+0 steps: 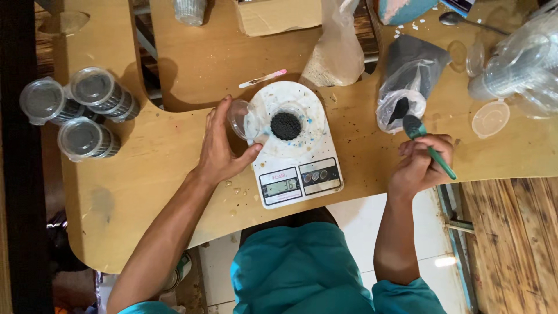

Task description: The person scoops a dark granular substance from a plastic bag into a small plastic container placed on a digital scale. They repeatedly add and remove small amounts to reach a target weight, then set the filled container aside and repeat the process with a new container.

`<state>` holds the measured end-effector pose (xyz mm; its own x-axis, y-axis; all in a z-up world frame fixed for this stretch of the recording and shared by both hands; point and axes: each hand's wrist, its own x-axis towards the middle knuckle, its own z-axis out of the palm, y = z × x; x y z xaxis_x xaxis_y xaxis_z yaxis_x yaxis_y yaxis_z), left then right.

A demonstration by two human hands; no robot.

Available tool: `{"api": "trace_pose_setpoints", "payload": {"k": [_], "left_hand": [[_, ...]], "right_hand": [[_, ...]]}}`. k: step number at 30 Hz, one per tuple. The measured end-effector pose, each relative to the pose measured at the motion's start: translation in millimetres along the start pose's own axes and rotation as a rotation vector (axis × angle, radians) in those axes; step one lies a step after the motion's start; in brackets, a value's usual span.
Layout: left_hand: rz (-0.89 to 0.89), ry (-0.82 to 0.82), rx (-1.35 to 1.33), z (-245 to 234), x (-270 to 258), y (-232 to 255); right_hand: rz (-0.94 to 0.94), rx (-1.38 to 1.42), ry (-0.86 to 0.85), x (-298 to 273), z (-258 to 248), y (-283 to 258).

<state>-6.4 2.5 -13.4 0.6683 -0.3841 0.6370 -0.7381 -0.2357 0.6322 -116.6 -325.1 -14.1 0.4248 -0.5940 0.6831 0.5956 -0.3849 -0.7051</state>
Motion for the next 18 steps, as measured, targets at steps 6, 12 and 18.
{"api": "trace_pose_setpoints", "payload": {"k": [6, 12, 18], "left_hand": [[0.033, -0.004, 0.007, -2, 5, 6], [0.049, 0.017, 0.026, -2, 2, 1], [0.046, 0.014, 0.012, -5, 6, 4]], "right_hand": [[0.046, 0.157, 0.012, -1, 41, -14], [0.051, 0.270, -0.075, -8, 81, -10], [-0.057, 0.108, -0.400, -4, 118, -30]]}}
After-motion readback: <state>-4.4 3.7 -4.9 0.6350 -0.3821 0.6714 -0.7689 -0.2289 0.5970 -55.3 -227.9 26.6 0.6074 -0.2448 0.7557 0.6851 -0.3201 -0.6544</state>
